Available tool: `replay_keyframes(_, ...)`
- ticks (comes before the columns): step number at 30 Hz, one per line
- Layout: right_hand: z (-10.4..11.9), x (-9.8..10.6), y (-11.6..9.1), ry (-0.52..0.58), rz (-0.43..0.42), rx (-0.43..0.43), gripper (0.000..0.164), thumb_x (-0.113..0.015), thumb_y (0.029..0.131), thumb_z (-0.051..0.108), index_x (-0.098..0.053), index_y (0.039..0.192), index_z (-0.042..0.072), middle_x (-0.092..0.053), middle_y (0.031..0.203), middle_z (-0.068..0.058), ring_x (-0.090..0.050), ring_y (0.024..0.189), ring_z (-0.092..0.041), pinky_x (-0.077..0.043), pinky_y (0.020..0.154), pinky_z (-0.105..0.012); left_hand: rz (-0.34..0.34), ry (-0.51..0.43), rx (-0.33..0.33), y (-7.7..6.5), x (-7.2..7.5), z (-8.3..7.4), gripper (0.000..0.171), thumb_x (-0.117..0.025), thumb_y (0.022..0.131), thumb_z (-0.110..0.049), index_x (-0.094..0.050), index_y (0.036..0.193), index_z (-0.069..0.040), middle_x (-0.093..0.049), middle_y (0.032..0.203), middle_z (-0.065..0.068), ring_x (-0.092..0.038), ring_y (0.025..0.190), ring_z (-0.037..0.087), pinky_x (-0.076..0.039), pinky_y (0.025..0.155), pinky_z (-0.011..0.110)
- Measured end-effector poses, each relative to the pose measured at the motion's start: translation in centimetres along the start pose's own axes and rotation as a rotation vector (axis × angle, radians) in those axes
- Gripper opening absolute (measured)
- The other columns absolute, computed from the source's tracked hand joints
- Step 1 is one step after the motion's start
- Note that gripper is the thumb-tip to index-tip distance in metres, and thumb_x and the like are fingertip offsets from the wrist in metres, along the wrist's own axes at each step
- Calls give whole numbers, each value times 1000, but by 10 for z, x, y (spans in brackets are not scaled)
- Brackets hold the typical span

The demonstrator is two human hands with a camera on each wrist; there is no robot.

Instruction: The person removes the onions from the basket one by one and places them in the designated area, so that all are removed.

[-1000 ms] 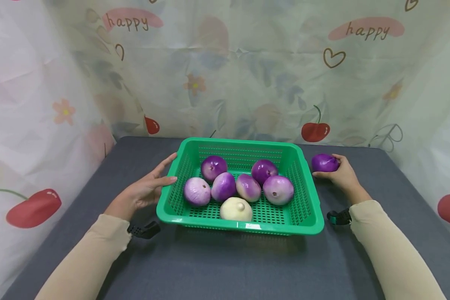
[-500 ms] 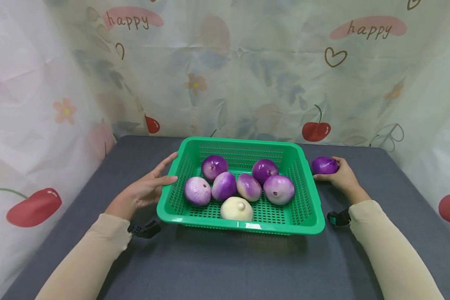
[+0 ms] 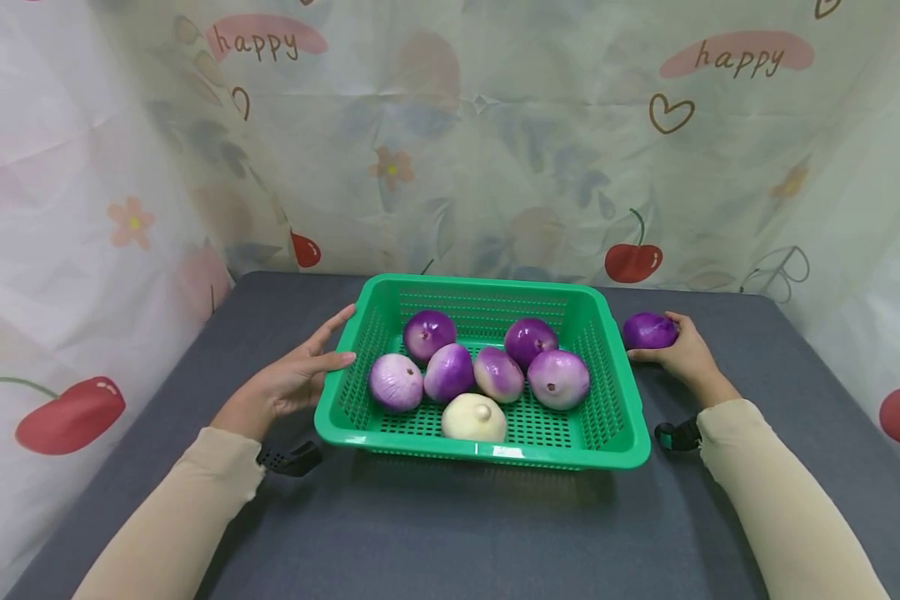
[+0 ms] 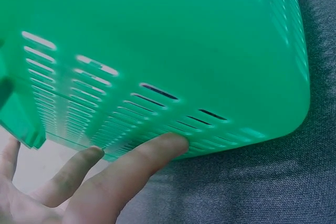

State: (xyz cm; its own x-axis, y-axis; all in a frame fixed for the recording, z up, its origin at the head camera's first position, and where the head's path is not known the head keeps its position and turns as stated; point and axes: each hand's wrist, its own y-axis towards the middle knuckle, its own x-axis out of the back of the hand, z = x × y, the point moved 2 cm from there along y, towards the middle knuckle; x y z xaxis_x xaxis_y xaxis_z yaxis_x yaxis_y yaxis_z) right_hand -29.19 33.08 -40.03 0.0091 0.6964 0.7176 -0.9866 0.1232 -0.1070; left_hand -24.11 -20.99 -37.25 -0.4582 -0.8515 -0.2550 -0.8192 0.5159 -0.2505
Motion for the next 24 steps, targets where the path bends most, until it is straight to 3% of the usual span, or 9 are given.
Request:
replay_keyframes(13, 3, 0, 1, -23, -1, -4, 111, -78, 81, 31, 1, 153, -3, -11, 152, -37, -19, 136, -56, -22, 107, -69, -9, 5, 2, 0, 0, 0, 78, -52, 100, -11, -8, 150, -52, -14, 157, 22, -63, 110, 27, -51, 87, 57)
replay_keyframes(24, 3, 2, 1, 0, 26, -11, 116, -77, 81, 37, 5, 153, -2, -12, 152, -38, -21, 136, -55, -27, 106, -67, -22, -7, 10, 2, 1, 1, 79, -54, 99, -11, -10, 150, -53, -15, 156, 20, -61, 112, 30, -50, 86, 60)
